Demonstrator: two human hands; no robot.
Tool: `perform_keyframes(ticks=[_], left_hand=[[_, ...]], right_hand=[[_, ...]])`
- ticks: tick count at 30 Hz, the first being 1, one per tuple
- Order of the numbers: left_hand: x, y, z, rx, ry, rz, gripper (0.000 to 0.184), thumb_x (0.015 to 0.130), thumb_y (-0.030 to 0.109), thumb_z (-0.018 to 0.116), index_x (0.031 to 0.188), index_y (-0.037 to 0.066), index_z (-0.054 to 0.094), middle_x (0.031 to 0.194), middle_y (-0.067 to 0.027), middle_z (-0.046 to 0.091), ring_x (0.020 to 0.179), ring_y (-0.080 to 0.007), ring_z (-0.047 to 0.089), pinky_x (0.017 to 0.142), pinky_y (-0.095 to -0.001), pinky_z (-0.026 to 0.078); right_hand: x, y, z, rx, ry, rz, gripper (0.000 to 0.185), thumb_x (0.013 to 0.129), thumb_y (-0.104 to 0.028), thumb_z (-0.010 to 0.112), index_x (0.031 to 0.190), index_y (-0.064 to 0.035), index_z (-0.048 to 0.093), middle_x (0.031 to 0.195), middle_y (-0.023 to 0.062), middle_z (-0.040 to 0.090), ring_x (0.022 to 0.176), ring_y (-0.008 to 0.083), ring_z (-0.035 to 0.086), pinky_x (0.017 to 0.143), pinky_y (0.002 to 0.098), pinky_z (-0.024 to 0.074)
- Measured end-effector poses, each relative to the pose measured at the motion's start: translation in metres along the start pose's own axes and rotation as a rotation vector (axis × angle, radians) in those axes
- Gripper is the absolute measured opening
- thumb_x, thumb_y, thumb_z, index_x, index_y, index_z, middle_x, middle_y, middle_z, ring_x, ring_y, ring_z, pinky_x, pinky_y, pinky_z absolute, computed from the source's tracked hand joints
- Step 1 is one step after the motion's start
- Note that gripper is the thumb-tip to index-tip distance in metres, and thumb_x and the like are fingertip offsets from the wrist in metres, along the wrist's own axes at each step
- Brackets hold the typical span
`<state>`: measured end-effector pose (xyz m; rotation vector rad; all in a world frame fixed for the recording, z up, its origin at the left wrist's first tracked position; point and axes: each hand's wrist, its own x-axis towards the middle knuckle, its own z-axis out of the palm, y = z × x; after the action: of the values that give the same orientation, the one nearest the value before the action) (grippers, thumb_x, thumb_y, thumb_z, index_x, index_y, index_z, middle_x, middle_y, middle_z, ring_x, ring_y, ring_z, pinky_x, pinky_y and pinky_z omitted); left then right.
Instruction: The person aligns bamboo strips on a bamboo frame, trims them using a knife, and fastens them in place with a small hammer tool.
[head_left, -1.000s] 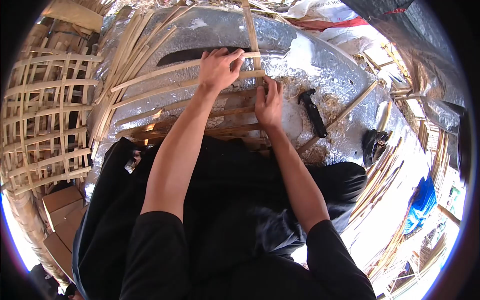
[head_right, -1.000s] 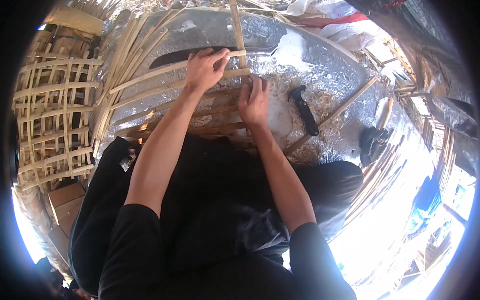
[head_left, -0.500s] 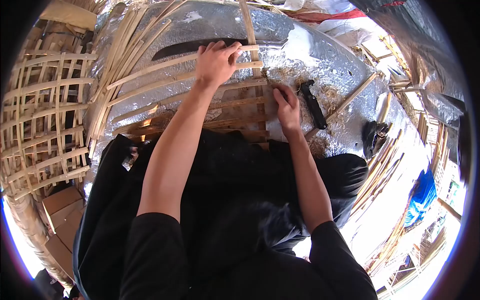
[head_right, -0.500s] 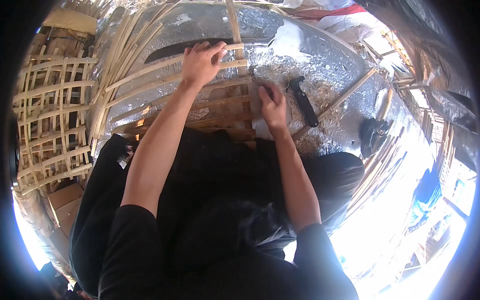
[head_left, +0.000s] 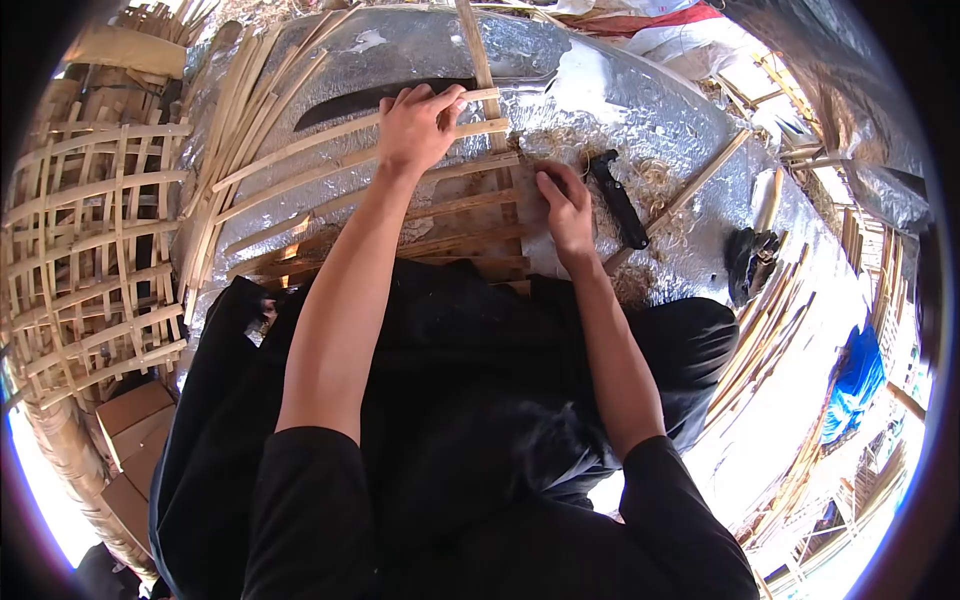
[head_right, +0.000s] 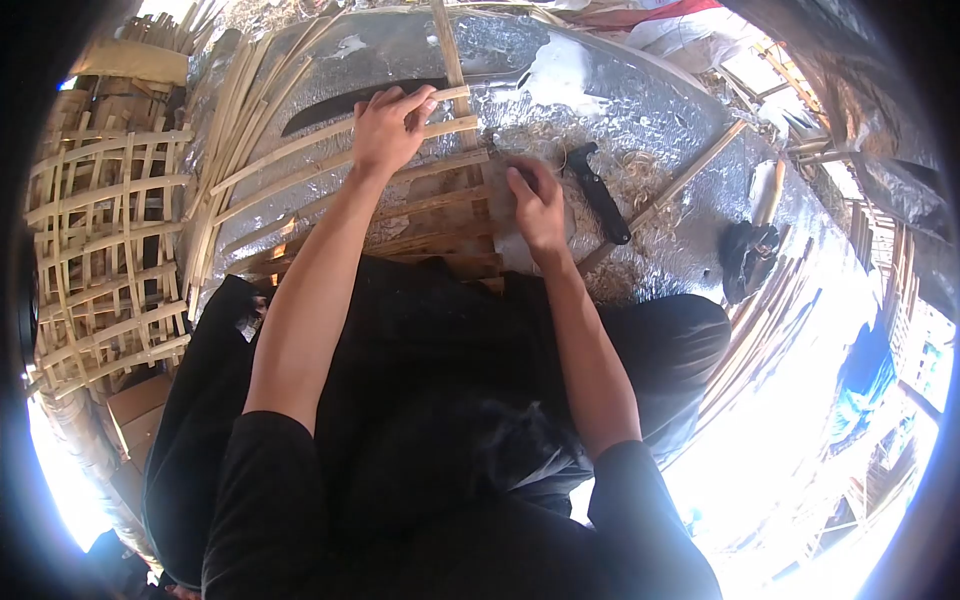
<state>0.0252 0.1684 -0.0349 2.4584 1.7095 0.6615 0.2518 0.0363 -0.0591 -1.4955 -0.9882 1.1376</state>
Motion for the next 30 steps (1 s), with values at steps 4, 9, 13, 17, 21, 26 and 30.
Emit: perform_keyframes(ticks=[4, 9, 13, 17, 21, 26, 30], left_hand=[[0.0, 0.001, 0.001, -0.009, 0.021, 0.005, 0.018, 0.101, 0.034, 0.064, 0.116, 0.029, 0.073, 0.084, -0.0033, 0.063, 0.088, -0.026, 0.065, 0.081, -0.0462, 0.045], [0.0, -0.006, 0.011, -0.04, 0.039, 0.01, 0.019, 0.102, 0.034, 0.063, 0.118, 0.031, 0.072, 0.087, -0.0048, 0.065, 0.091, -0.0283, 0.067, 0.083, -0.0478, 0.046], [0.0, -0.007, 0.008, -0.063, 0.008, -0.011, 0.023, 0.102, 0.035, 0.062, 0.121, 0.031, 0.073, 0.09, -0.0053, 0.068, 0.095, -0.029, 0.068, 0.086, -0.05, 0.047], [0.001, -0.006, 0.005, -0.081, -0.013, -0.025, 0.023, 0.102, 0.035, 0.062, 0.121, 0.031, 0.074, 0.091, -0.0054, 0.069, 0.095, -0.0285, 0.068, 0.088, -0.0505, 0.047], [0.0, -0.008, 0.006, -0.082, -0.012, -0.015, 0.024, 0.1, 0.032, 0.063, 0.122, 0.03, 0.074, 0.092, -0.004, 0.069, 0.095, -0.0275, 0.068, 0.089, -0.05, 0.047], [-0.001, -0.009, 0.008, -0.078, 0.013, 0.016, 0.026, 0.099, 0.03, 0.064, 0.123, 0.029, 0.074, 0.094, -0.0027, 0.07, 0.094, -0.0263, 0.068, 0.088, -0.0498, 0.046], [-0.003, -0.013, 0.009, -0.06, -0.005, 0.003, 0.028, 0.098, 0.035, 0.066, 0.125, 0.032, 0.074, 0.097, -0.0066, 0.071, 0.098, -0.0266, 0.068, 0.092, -0.0503, 0.047]], right_hand=[[0.001, 0.003, -0.001, 0.009, -0.009, 0.011, 0.027, 0.1, -0.015, 0.065, 0.122, 0.0, 0.071, 0.111, 0.0053, 0.071, 0.103, 0.0129, 0.061, 0.094, 0.0285, 0.0474], [0.001, 0.004, 0.0, 0.022, -0.008, -0.006, 0.028, 0.1, -0.016, 0.067, 0.123, 0.0002, 0.07, 0.109, 0.0052, 0.071, 0.101, 0.0125, 0.061, 0.092, 0.0281, 0.0479], [0.0, 0.001, 0.005, -0.102, -0.014, -0.032, 0.031, 0.098, -0.018, 0.07, 0.123, 0.0004, 0.07, 0.108, 0.0074, 0.072, 0.1, 0.0144, 0.063, 0.091, 0.0294, 0.0498], [-0.004, -0.003, 0.007, -0.169, -0.013, -0.072, 0.037, 0.096, -0.024, 0.072, 0.123, 0.002, 0.069, 0.111, 0.0151, 0.073, 0.102, 0.0223, 0.071, 0.091, 0.0353, 0.0545], [-0.004, -0.002, 0.006, -0.202, -0.039, -0.091, 0.039, 0.096, -0.024, 0.073, 0.125, 0.0011, 0.069, 0.112, 0.0155, 0.073, 0.102, 0.0232, 0.071, 0.092, 0.0357, 0.0546], [-0.006, -0.002, 0.006, -0.146, -0.036, -0.071, 0.039, 0.096, -0.024, 0.073, 0.126, 0.0, 0.069, 0.114, 0.0154, 0.072, 0.104, 0.0233, 0.07, 0.093, 0.036, 0.0541], [-0.001, 0.0, 0.004, -0.186, -0.051, -0.044, 0.037, 0.097, -0.024, 0.073, 0.126, -0.0016, 0.069, 0.117, 0.0144, 0.072, 0.107, 0.0244, 0.07, 0.095, 0.0361, 0.0536]])
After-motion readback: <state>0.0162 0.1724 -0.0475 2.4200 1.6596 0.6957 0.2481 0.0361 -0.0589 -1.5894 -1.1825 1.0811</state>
